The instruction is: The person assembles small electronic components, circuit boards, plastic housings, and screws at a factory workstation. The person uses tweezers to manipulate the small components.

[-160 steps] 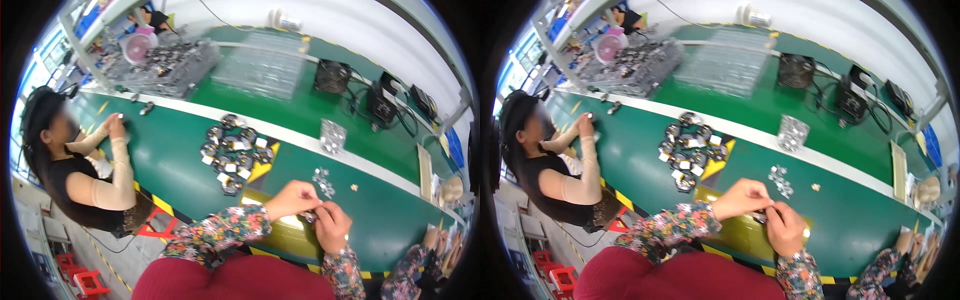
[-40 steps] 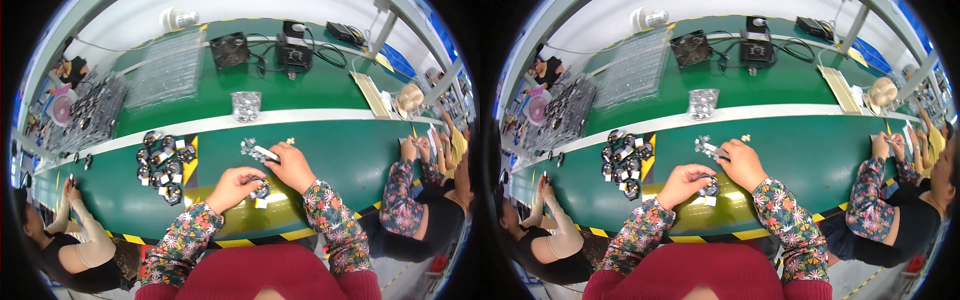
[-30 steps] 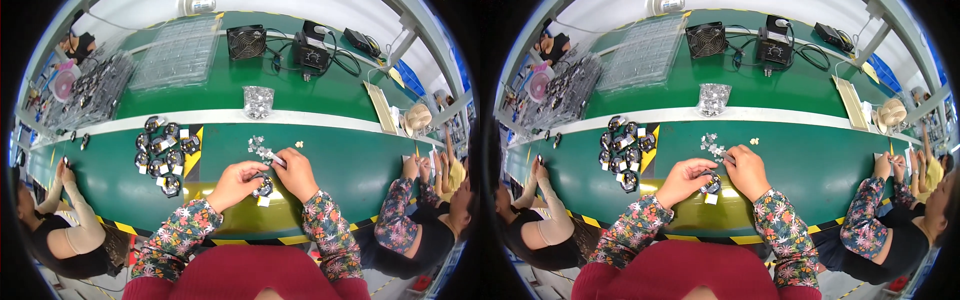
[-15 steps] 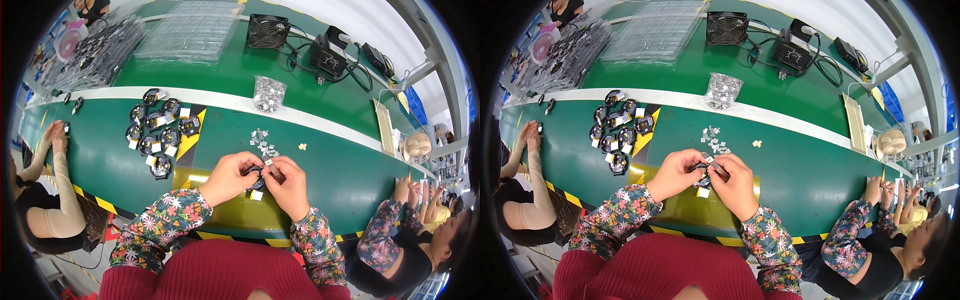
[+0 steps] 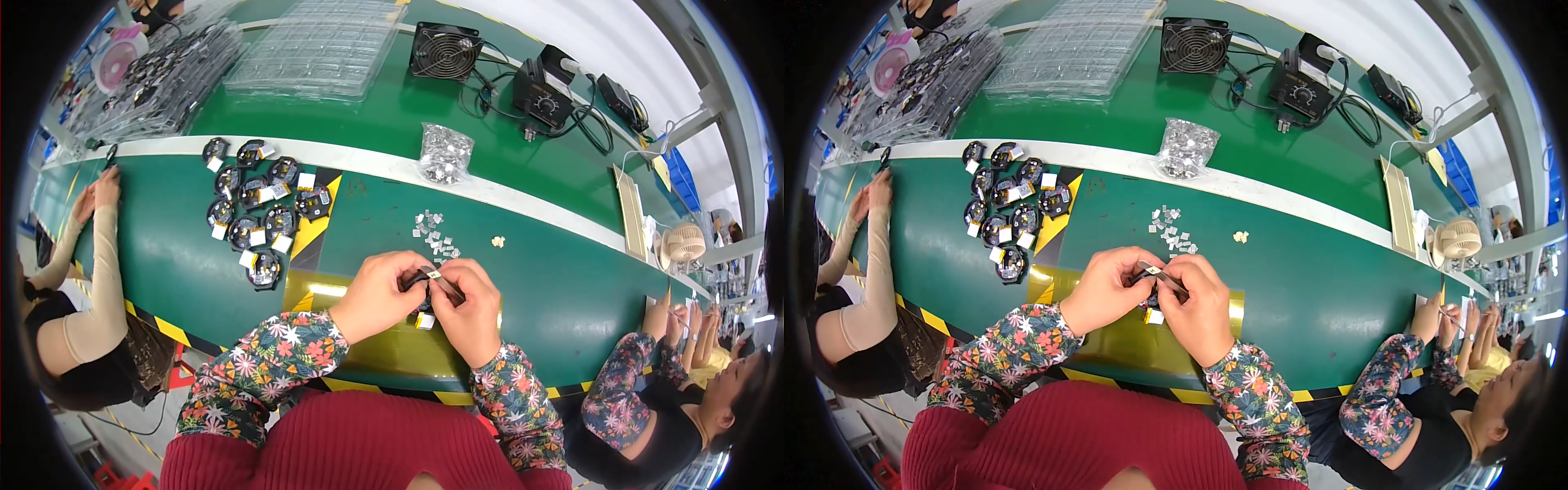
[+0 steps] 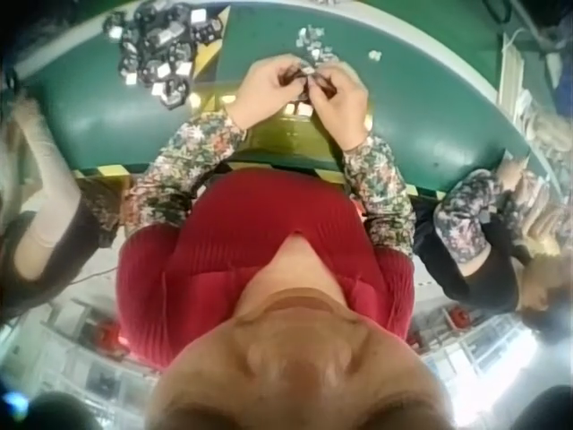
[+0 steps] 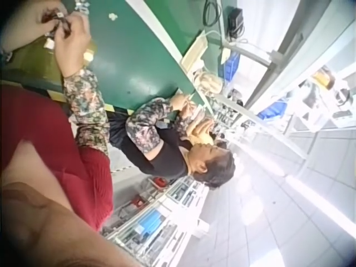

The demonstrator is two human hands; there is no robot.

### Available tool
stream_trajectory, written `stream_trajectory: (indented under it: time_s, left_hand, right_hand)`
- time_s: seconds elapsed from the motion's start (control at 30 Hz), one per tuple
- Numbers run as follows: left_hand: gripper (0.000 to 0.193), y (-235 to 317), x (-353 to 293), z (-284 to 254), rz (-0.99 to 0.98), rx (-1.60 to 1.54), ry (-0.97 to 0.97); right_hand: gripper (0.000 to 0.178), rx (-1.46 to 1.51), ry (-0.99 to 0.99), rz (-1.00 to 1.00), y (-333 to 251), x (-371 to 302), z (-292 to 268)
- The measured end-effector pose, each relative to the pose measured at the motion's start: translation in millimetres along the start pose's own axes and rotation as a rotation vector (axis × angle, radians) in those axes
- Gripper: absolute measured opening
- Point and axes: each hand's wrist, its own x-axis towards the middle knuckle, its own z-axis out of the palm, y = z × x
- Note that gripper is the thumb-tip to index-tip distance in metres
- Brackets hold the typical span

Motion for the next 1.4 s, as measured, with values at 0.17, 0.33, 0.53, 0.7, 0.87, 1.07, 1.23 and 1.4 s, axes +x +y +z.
stream_trajectory:
  time_s: [0.17,0.33,0.53,0.7,0.87,1.07,1.23,1.4]
  left_hand:
    - [0.014,4.9,-0.3,0.5,0.029,0.052,0.04]
    - [0.015,6.0,-1.2,0.4,0.033,0.061,0.046]
    - [0.018,5.4,-1.7,-0.6,0.042,0.1,0.036]
    - [0.022,2.5,-1.4,-0.9,0.03,0.028,0.013]
    - [0.024,5.2,-3.2,-1.6,0.06,0.042,0.003]
    - [0.024,4.1,-3.2,-1.9,0.042,0.036,0.0]
    - [0.019,-1.7,-3.8,4.6,0.059,-0.101,-0.001]
    - [0.029,-5.0,-0.8,3.6,-0.083,-0.281,-0.141]
  right_hand:
    - [0.015,-0.007,0.0,-0.013,-0.9,0.3,-0.5]
    - [0.015,-0.022,0.007,-0.045,-0.4,0.2,-0.3]
    - [0.016,-0.031,0.016,-0.056,-0.7,0.1,0.7]
    - [0.017,-0.11,0.022,-0.11,-1.0,-2.1,2.8]
    - [0.018,-0.279,0.043,-0.296,0.4,1.1,3.3]
    - [0.017,-0.077,0.025,-0.092,2.3,2.2,3.2]
    - [0.019,0.418,-0.171,0.444,15.1,5.4,-7.9]
    - [0.019,0.483,-0.216,0.468,18.0,8.9,-20.8]
